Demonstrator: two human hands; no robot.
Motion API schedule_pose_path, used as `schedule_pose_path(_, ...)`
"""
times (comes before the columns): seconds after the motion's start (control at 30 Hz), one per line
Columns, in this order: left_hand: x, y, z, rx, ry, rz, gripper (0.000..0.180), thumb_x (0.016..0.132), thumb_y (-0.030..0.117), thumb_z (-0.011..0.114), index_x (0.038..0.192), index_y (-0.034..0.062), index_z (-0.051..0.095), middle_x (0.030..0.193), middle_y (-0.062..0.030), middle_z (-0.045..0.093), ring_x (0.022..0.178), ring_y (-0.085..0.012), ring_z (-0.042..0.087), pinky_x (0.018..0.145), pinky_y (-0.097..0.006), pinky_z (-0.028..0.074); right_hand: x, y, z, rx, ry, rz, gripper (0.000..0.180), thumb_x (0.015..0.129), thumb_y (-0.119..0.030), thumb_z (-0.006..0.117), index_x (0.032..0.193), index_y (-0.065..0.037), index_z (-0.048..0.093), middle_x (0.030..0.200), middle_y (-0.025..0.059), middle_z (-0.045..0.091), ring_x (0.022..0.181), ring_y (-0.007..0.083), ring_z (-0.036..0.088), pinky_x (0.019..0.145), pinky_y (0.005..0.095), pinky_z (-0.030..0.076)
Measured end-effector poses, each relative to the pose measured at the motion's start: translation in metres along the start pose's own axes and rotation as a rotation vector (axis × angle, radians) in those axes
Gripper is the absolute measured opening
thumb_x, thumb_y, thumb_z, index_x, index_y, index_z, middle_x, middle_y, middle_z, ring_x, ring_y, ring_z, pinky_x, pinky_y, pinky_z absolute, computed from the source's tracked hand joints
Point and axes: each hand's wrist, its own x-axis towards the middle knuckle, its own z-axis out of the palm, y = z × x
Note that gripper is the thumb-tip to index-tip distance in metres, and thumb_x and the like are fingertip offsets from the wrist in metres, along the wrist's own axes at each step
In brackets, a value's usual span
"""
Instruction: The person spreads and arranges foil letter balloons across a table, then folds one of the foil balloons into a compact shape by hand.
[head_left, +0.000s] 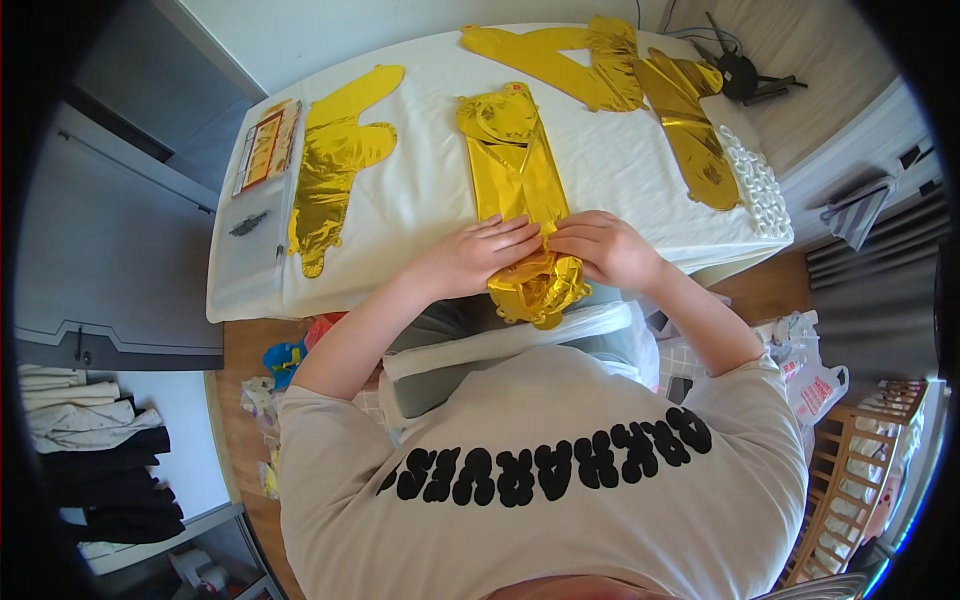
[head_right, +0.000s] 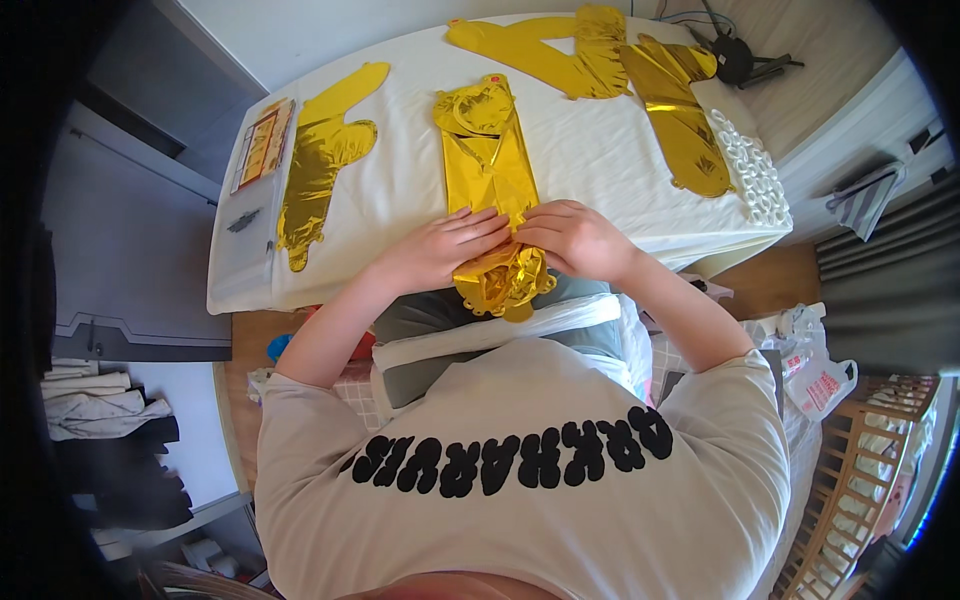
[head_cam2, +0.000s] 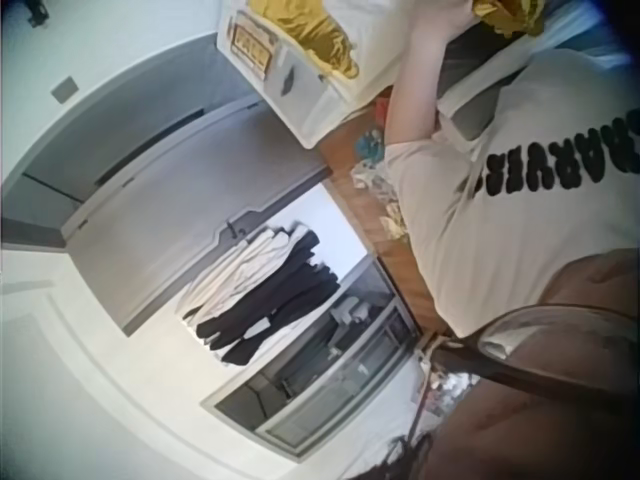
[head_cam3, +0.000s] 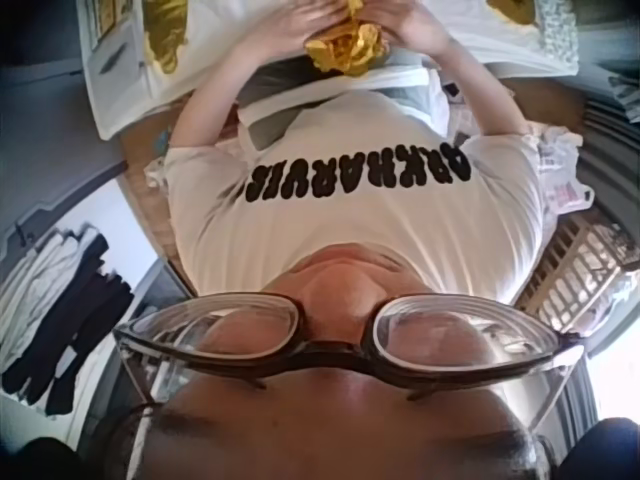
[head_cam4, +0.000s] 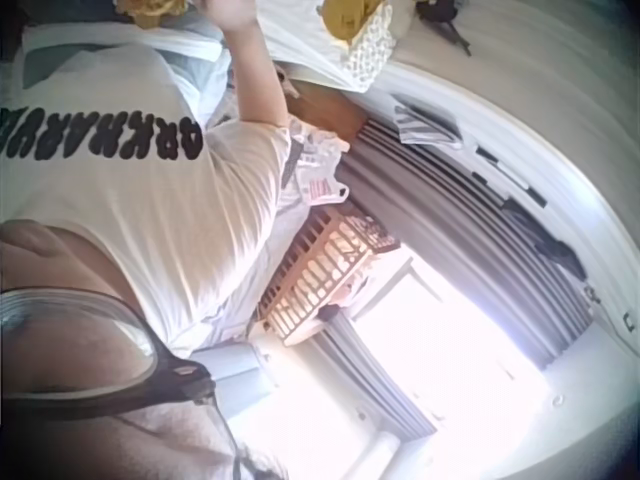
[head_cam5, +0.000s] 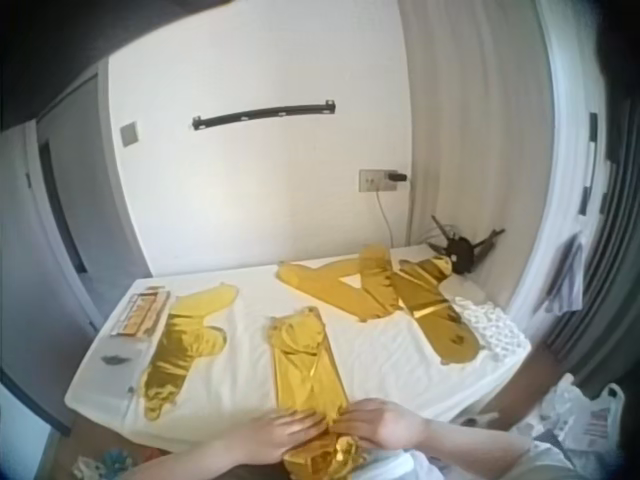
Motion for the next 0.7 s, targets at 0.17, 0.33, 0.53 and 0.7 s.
schedule_pose_path(0.17,-0.001,-0.001,0.003,0.087,-0.017,0.02,0.058,0.1,0.022,0.059,0.155,0.0083,0.046,0.161,-0.01,0.046,0.152,-0.0278,0.04,0.124,-0.049,0.033,0.001,-0.002,-0.002,-0.058,-0.047,-0.046,0.045,0.08,-0.01,0.074,0.125,-0.007,0.067,0.124,0.0093,0.07,0.116,0.0307,0.067,0.101,0.0426,0.054)
schedule_pose_path(0.33,-0.001,-0.003,-0.001,0.077,-0.061,0.034,0.064,0.096,0.017,0.062,0.157,0.0079,0.044,0.164,-0.0099,0.042,0.154,-0.0264,0.037,0.127,-0.048,0.03,0.001,-0.002,-0.005,-0.145,-0.109,-0.137,0.052,0.079,-0.016,0.074,0.128,-0.007,0.064,0.127,0.0108,0.068,0.115,0.0303,0.068,0.099,0.0409,0.057)
schedule_pose_path(0.53,0.001,0.001,-0.017,-0.102,-0.06,0.025,0.074,0.09,0.007,0.066,0.159,0.0097,0.041,0.166,-0.0104,0.039,0.154,-0.025,0.036,0.127,-0.047,0.029,-0.001,-0.004,-0.003,-0.2,-0.009,-0.169,0.046,0.078,-0.012,0.071,0.123,-0.007,0.066,0.121,0.0093,0.071,0.106,0.0287,0.073,0.088,0.0372,0.061)
schedule_pose_path(0.7,0.001,-0.006,-0.015,-0.344,-0.069,-0.058,0.071,0.088,0.004,0.071,0.155,0.0119,0.049,0.168,-0.011,0.036,0.155,-0.0278,0.034,0.127,-0.047,0.029,0.004,-0.003,-0.007,-0.082,-0.023,-0.07,0.046,0.076,-0.007,0.074,0.122,-0.009,0.068,0.109,0.0098,0.073,0.099,0.0302,0.073,0.083,0.0396,0.061)
